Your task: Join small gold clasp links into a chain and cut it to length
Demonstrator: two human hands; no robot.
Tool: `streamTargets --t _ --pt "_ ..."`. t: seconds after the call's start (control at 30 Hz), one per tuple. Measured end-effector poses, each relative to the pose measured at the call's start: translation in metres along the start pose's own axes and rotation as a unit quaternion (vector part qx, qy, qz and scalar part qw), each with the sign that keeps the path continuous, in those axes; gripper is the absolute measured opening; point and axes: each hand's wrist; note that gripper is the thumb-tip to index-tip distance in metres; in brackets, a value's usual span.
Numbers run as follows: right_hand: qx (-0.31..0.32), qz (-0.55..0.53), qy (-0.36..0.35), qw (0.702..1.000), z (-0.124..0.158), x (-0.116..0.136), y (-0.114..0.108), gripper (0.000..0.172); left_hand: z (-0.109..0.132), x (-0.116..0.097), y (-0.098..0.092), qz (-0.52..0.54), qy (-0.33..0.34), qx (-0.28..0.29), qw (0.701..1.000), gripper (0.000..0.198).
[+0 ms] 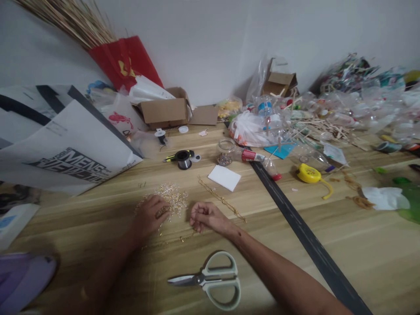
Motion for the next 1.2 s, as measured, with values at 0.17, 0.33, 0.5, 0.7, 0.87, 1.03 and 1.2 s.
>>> streamTargets --t 0.17,0.33,0.5,0.7,0.87,1.03,1.2 --pt "-0.001 0.007 0.0 1.0 0.0 -0.001 -0.001 0.03 -0.003 -0.005 -0.001 0.025 0.018 0.009 0.999 0.005" --pt "-0.006 0.02 0.001 1.0 0.001 0.0 0.0 0.03 -0.003 -0.006 -0.001 0.057 -0.004 -0.007 0.998 0.008" --pt "-0.006 0.019 -0.004 1.0 0.0 -0.001 -0.001 0.028 -0.002 -0.003 0.003 0.092 -0.027 -0.031 0.995 0.009" --pt "-0.003 0.015 0.0 1.0 0.001 -0.002 -0.002 0.027 -0.002 -0.004 0.0 0.107 -0.07 -0.054 0.99 0.009" --pt "-0.003 0.018 0.002 1.0 0.001 -0.003 -0.001 0.028 -0.001 -0.003 -0.001 0.099 -0.078 -0.053 0.991 0.005" --pt "-0.001 0.02 0.0 1.0 0.001 -0.003 -0.002 0.03 0.001 0.002 0.002 0.096 -0.051 -0.031 0.994 0.008" --pt "-0.001 0.019 0.0 1.0 0.001 -0.001 -0.001 0.029 0.001 0.005 0.005 0.118 -0.056 -0.052 0.99 0.006"
Point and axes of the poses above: each hand's wrist, its own z-axis away from the middle knuckle, its own y-axis out of the palm, x = y × z, and after that the axes turned 2 degrees about -x, right-handed
